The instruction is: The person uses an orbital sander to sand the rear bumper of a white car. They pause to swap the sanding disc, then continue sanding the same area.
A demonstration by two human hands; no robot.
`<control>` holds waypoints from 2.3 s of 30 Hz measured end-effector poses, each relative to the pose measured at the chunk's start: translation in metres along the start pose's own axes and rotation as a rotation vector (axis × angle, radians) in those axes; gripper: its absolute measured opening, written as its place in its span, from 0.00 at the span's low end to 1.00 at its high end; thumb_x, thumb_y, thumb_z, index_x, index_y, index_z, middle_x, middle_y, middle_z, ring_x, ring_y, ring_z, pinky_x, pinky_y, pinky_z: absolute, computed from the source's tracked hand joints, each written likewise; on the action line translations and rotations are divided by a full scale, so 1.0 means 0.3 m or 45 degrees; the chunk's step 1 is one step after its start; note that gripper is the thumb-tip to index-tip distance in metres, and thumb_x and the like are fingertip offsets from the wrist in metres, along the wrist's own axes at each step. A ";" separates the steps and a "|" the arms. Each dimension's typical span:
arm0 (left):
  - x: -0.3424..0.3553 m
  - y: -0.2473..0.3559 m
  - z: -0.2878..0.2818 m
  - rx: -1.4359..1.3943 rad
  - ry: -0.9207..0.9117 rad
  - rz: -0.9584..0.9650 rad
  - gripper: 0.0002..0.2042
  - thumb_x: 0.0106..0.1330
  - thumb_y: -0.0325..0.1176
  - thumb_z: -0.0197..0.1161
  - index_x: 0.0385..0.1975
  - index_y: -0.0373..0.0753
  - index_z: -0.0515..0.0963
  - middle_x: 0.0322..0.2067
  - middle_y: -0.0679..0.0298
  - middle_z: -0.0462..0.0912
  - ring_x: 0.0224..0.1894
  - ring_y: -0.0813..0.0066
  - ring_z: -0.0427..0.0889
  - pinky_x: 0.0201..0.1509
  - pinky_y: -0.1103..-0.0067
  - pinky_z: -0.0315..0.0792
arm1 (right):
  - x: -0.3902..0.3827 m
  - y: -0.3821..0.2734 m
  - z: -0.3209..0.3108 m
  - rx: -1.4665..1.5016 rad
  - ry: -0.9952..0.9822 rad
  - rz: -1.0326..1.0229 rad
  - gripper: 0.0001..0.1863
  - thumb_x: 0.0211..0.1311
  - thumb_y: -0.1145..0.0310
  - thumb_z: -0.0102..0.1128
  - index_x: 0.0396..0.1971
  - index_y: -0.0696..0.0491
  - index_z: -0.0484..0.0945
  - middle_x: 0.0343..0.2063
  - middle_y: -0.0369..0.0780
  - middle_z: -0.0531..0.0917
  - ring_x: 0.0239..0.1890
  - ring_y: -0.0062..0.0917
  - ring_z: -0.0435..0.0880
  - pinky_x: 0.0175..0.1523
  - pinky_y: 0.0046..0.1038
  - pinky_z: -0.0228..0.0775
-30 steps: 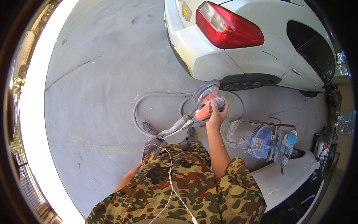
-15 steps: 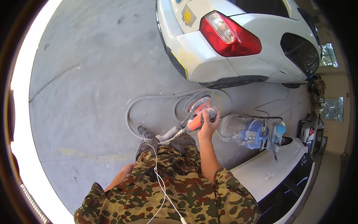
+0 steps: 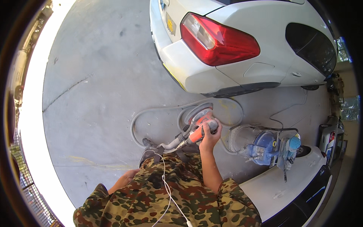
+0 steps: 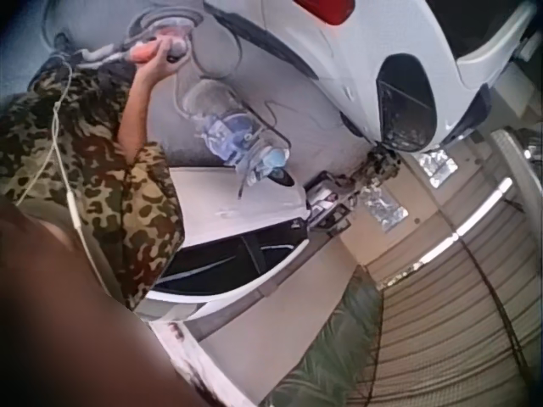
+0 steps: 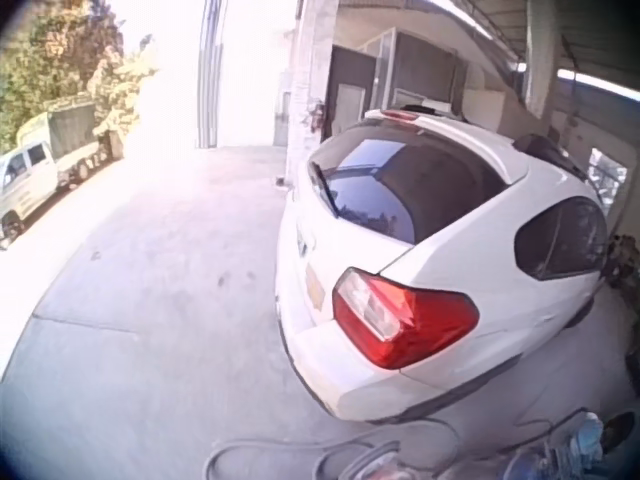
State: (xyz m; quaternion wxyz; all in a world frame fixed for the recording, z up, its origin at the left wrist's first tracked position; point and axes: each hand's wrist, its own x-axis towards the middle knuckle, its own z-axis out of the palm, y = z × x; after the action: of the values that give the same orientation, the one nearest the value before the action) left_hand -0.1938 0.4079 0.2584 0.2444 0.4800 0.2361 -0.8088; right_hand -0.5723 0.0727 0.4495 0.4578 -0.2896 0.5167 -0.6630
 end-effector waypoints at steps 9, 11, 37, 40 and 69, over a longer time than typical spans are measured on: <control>-0.087 -0.010 -0.056 0.170 0.038 0.111 0.16 0.83 0.45 0.57 0.49 0.38 0.83 0.43 0.63 0.89 0.47 0.68 0.87 0.58 0.66 0.81 | 0.066 0.013 0.000 0.054 0.044 0.012 0.33 0.64 0.67 0.76 0.65 0.59 0.71 0.58 0.43 0.76 0.57 0.30 0.78 0.61 0.35 0.77; -0.113 0.003 -0.049 0.262 0.042 0.142 0.15 0.82 0.46 0.58 0.44 0.41 0.83 0.37 0.68 0.86 0.42 0.72 0.84 0.54 0.69 0.79 | 0.075 0.003 -0.009 0.082 0.084 0.034 0.32 0.65 0.66 0.75 0.65 0.59 0.71 0.58 0.43 0.76 0.57 0.31 0.78 0.61 0.36 0.77; -0.228 0.389 0.079 0.607 0.209 -0.365 0.10 0.74 0.44 0.67 0.49 0.50 0.86 0.33 0.75 0.82 0.32 0.74 0.78 0.49 0.63 0.74 | 0.007 -0.100 -0.062 0.104 0.603 0.142 0.32 0.65 0.65 0.75 0.65 0.57 0.69 0.59 0.46 0.76 0.55 0.38 0.83 0.54 0.42 0.86; -0.317 0.408 0.141 0.636 0.269 -0.402 0.09 0.73 0.43 0.67 0.48 0.51 0.86 0.33 0.75 0.83 0.32 0.75 0.78 0.47 0.65 0.74 | -0.026 -0.102 -0.040 0.113 0.612 0.114 0.32 0.66 0.66 0.73 0.66 0.56 0.69 0.59 0.46 0.77 0.56 0.38 0.82 0.55 0.42 0.85; -0.663 0.537 0.352 0.844 0.620 -0.356 0.13 0.70 0.44 0.70 0.22 0.52 0.78 0.23 0.77 0.77 0.27 0.79 0.74 0.40 0.74 0.67 | 0.029 -0.118 0.041 0.266 0.711 0.245 0.35 0.68 0.65 0.72 0.70 0.58 0.68 0.62 0.46 0.75 0.61 0.37 0.79 0.62 0.41 0.80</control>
State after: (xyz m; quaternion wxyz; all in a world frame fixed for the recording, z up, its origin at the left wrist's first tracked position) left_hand -0.0799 0.2526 0.4573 -0.0977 0.6726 0.0771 -0.7295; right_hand -0.5763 0.0613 0.4860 0.3861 0.0027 0.5765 -0.7202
